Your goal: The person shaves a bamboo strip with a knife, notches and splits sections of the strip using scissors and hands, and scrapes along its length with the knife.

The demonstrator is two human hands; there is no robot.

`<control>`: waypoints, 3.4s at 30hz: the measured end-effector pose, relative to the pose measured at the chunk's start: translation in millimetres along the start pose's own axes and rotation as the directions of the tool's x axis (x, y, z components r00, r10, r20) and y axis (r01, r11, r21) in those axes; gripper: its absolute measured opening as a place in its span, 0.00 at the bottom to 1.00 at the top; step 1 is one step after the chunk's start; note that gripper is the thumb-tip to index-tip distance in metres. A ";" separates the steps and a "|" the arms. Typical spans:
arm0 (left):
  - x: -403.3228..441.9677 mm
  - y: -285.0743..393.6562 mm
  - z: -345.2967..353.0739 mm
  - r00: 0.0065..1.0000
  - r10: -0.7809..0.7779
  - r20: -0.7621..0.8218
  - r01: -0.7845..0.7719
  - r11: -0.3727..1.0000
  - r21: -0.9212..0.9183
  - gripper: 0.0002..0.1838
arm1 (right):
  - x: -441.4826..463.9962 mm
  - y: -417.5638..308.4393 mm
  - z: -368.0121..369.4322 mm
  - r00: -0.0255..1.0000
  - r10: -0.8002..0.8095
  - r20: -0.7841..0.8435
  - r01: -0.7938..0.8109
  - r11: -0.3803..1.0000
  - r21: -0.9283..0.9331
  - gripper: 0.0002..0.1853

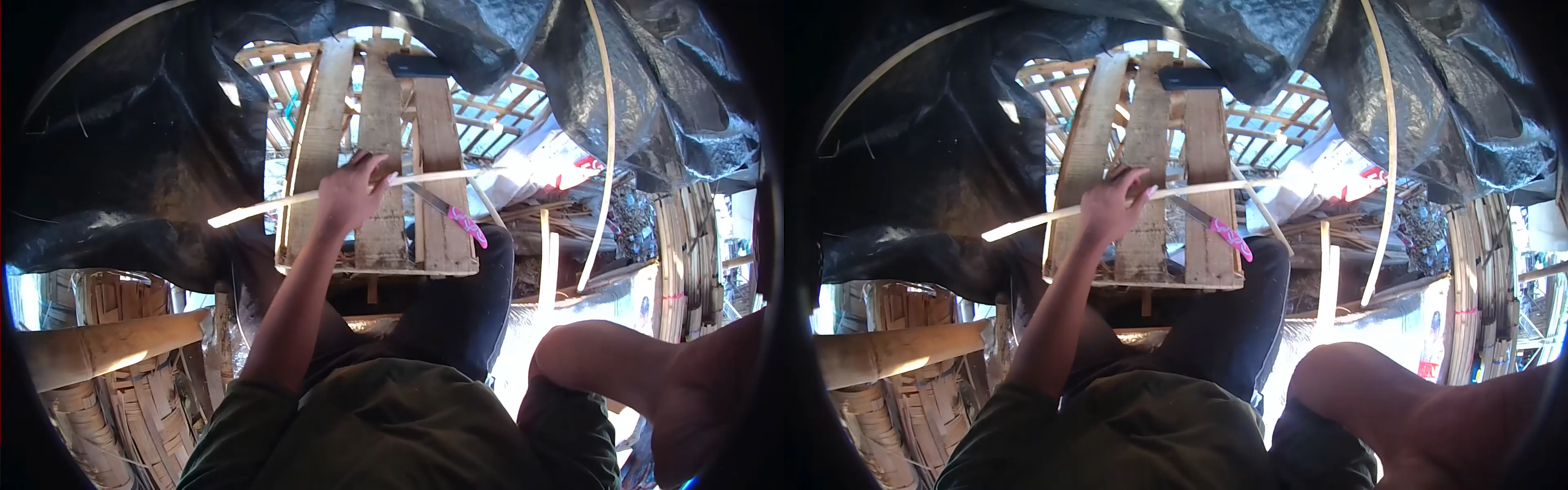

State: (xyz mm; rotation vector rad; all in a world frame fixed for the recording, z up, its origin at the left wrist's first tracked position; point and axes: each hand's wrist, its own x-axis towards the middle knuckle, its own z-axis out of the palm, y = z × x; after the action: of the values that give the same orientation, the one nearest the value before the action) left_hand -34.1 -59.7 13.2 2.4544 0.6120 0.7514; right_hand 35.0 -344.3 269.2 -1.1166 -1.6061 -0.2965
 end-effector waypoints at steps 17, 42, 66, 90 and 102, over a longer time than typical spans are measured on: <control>-4.8 -4.8 1.6 0.995 0.025 0.091 -0.031 0.998 0.062 0.12 | -30.0 72.1 27.9 0.896 0.347 -0.279 -0.388 0.916 -0.106 0.09; -1.4 -3.7 2.2 0.990 0.021 0.139 -0.045 0.985 0.165 0.16 | -210.2 247.6 7.1 -0.029 0.931 -0.363 -0.965 0.068 0.252 0.14; 0.3 0.1 6.4 0.991 0.015 0.132 -0.035 0.987 0.155 0.15 | -204.6 263.0 29.8 -0.103 0.976 -0.193 -0.976 -0.061 0.211 0.20; -0.8 1.1 4.8 0.991 0.020 0.133 -0.040 0.987 0.153 0.12 | -176.0 261.5 85.7 0.199 0.918 -0.342 -0.390 -0.245 -0.887 0.09; -0.2 -3.1 5.1 0.990 0.054 0.127 -0.078 0.979 0.188 0.15 | -171.1 259.8 69.2 0.130 0.949 -0.286 -0.568 -0.165 -0.807 0.12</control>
State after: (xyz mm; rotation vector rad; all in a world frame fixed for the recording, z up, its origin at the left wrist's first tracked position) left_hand -31.9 -59.1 7.6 2.6869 0.5835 0.5862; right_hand 185.3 -246.5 5.7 -2.9673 -0.5545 0.2089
